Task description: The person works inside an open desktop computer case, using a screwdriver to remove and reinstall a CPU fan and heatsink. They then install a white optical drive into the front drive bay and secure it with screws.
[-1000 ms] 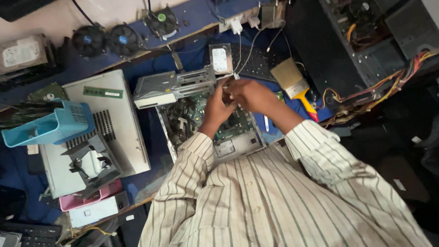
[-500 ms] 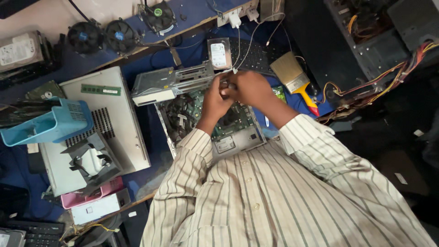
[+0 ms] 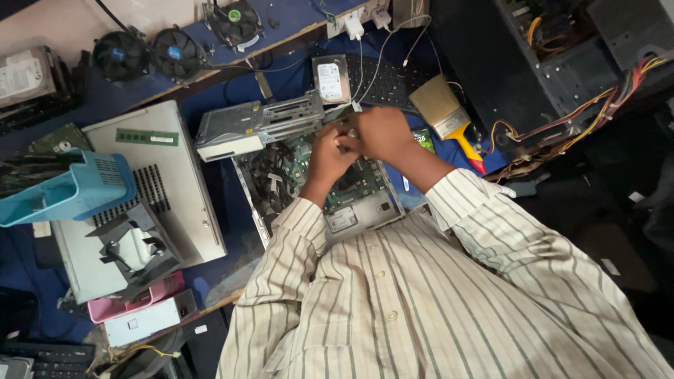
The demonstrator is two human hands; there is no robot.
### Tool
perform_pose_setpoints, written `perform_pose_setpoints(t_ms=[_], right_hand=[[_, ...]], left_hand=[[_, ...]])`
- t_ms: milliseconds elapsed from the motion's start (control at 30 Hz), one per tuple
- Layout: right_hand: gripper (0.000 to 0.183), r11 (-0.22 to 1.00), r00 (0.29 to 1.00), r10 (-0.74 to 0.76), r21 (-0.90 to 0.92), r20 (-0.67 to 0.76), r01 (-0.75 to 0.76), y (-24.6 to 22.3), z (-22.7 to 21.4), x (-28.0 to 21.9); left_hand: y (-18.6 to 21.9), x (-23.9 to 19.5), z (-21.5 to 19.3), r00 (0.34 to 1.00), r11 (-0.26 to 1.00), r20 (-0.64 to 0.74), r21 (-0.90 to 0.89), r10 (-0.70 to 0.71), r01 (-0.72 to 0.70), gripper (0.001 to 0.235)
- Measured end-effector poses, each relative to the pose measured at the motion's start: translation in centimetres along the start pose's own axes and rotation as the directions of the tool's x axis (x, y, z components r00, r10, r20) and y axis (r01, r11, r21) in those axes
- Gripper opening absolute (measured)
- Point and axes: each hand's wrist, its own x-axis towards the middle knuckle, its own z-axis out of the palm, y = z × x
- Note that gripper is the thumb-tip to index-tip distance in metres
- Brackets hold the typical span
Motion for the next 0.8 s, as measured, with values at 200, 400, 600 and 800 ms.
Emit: perform_pose_setpoints(t_ms=[200, 400, 600, 800], right_hand=[[0.041, 0.948, 0.984, -0.167, 0.286, 0.064, 0.142, 1.0, -1.4, 0.1], [0.037, 0.969, 0.957, -0.176, 0.209, 0.229, 0.128, 2.4, -1.2, 0.6], [0.037, 0.999, 0.967, -0.031, -0.031, 0.253, 0.040, 2.3, -0.2, 1.5], [0.042, 1.000, 0.957, -0.030, 0.013, 0.290, 0.028, 1.9, -1.1, 1.5]], left_hand=[[0.9, 0.3, -0.2, 0.994, 0.978, 0.043, -0.180, -0.104, 0.110, 0.057], [1.2, 0.3, -0.3, 0.994, 0.973, 0.098, -0.221, -0.043, 0.064, 0.059], [1.7, 0.3, -0.1, 1.000, 1.000, 0.005, 0.024, 0.015, -0.015, 0.043], [1.7, 0.5, -0.4, 0.997, 0.997, -0.064, 0.063, 0.053, -0.049, 0.036]])
